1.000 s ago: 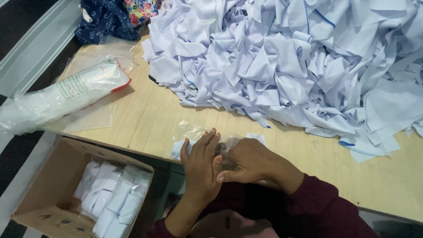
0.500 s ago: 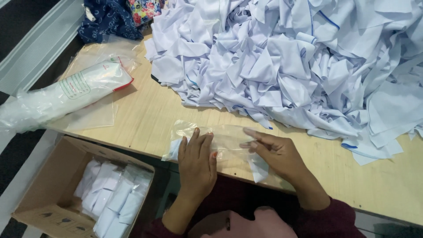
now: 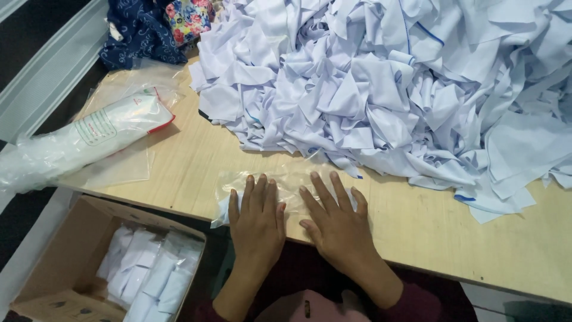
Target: Folding small white fabric scraps and placing them into individual plastic bags.
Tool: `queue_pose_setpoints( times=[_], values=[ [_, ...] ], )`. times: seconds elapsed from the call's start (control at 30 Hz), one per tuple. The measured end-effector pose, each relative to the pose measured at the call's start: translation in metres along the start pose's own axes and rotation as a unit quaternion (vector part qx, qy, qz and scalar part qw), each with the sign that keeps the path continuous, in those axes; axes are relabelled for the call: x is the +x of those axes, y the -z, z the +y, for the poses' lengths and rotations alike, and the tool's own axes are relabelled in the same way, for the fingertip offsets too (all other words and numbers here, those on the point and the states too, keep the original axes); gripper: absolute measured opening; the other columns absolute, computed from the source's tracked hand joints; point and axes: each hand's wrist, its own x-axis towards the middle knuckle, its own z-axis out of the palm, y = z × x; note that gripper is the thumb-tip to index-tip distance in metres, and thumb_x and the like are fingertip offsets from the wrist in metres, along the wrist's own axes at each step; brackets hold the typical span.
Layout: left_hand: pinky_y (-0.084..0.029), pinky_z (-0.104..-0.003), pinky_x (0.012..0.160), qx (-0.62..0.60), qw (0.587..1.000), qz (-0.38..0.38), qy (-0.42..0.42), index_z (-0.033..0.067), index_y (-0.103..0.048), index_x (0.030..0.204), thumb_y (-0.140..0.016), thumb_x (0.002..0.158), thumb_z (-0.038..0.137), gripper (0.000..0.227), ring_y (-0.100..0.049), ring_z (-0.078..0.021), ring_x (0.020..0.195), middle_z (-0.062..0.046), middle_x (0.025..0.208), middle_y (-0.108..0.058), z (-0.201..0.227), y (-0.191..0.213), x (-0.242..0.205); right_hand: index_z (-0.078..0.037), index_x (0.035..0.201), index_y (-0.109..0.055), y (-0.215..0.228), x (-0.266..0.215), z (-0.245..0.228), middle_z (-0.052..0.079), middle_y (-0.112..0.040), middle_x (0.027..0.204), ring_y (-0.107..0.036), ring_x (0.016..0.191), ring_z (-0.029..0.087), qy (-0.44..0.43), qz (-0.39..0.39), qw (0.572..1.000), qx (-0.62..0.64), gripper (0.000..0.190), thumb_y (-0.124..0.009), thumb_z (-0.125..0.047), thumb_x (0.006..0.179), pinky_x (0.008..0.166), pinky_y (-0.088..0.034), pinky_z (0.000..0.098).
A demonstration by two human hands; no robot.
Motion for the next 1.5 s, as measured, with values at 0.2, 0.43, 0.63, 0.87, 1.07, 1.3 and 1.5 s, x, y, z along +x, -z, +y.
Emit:
queue_pose_setpoints(
  times=[0.2,0.43,0.63,0.87,1.07,1.3,1.5],
  values=[
    [-0.025,-0.057,0.120,-0.061,0.998,-0.025,0.022,0.0069,-0.058,0.140,-0.045,0.106,0.030,0.043,-0.042,-0.0346,0.148,-0.013,0.150,-0.055,-0.004,0.006,0.001,-0.023,0.135,-0.066,0.016,0.007,0.021,0.008,-0.045,0.161,-0.035,0.152,0.030,-0.039,0.056,0.989,0.130,0.042,-0.050,-0.041,0.100,0.113,-0.018,0.0505],
    [-0.029,-0.061,0.119,-0.142,0.988,0.065,-0.003,0.0054,-0.067,0.124,-0.059,0.101,0.013,0.025,-0.053,-0.0375,0.137,-0.015,0.130,-0.066,0.015,0.041,0.032,-0.022,0.123,-0.073,0.080,0.023,0.044,0.002,-0.063,0.145,-0.052,0.143,0.027,-0.079,0.169,0.964,0.192,0.027,-0.060,-0.026,0.100,0.113,-0.027,0.0479],
    [-0.044,-0.058,0.107,-0.289,0.952,0.069,-0.078,0.0038,-0.066,0.112,-0.060,0.098,-0.001,0.016,-0.066,-0.0369,0.112,-0.015,0.108,-0.067,0.039,0.047,0.040,-0.004,0.111,-0.074,0.084,0.036,0.029,0.010,-0.070,0.110,-0.065,0.109,0.025,-0.024,0.201,0.948,0.244,0.015,-0.067,-0.006,0.098,0.098,-0.052,0.0379],
    [-0.045,-0.045,0.082,-0.180,0.979,-0.020,0.095,0.0135,-0.073,0.109,-0.066,0.093,0.011,0.018,-0.061,-0.0252,0.093,-0.003,0.097,-0.064,-0.050,0.048,0.042,-0.006,0.118,-0.067,0.048,0.026,0.014,0.011,-0.062,0.116,-0.063,0.107,0.024,-0.080,0.159,0.941,0.286,0.027,-0.067,-0.021,0.096,0.091,-0.055,0.0367],
    [-0.051,-0.043,0.082,-0.151,0.975,-0.111,0.121,0.0155,-0.076,0.105,-0.078,0.086,0.052,0.042,-0.066,-0.0265,0.092,-0.003,0.090,-0.066,-0.076,0.029,0.030,-0.010,0.105,-0.071,0.041,0.035,0.028,0.008,-0.065,0.102,-0.064,0.104,0.030,-0.193,0.009,0.954,0.229,0.051,-0.073,-0.059,0.088,0.095,-0.048,0.0447],
    [-0.047,-0.045,0.092,-0.251,0.947,-0.124,0.155,0.0159,-0.075,0.096,-0.073,0.093,0.044,0.028,-0.064,-0.0262,0.098,-0.003,0.091,-0.063,-0.079,0.017,0.025,0.005,0.084,-0.073,0.054,0.054,0.012,0.021,-0.075,0.098,-0.070,0.093,0.029,-0.108,-0.065,0.695,0.708,0.018,-0.055,0.004,0.083,0.085,-0.060,0.0499],
    [-0.045,-0.044,0.090,-0.275,0.948,-0.083,0.139,0.0157,-0.071,0.097,-0.053,0.103,0.053,0.042,-0.061,-0.0260,0.095,-0.003,0.092,-0.058,-0.078,0.010,0.018,0.012,0.125,-0.069,0.030,0.087,0.018,0.028,-0.075,0.109,-0.078,0.074,0.030,-0.210,-0.231,0.665,0.678,0.045,-0.069,0.005,0.081,0.056,-0.068,0.0346]
  ],
)
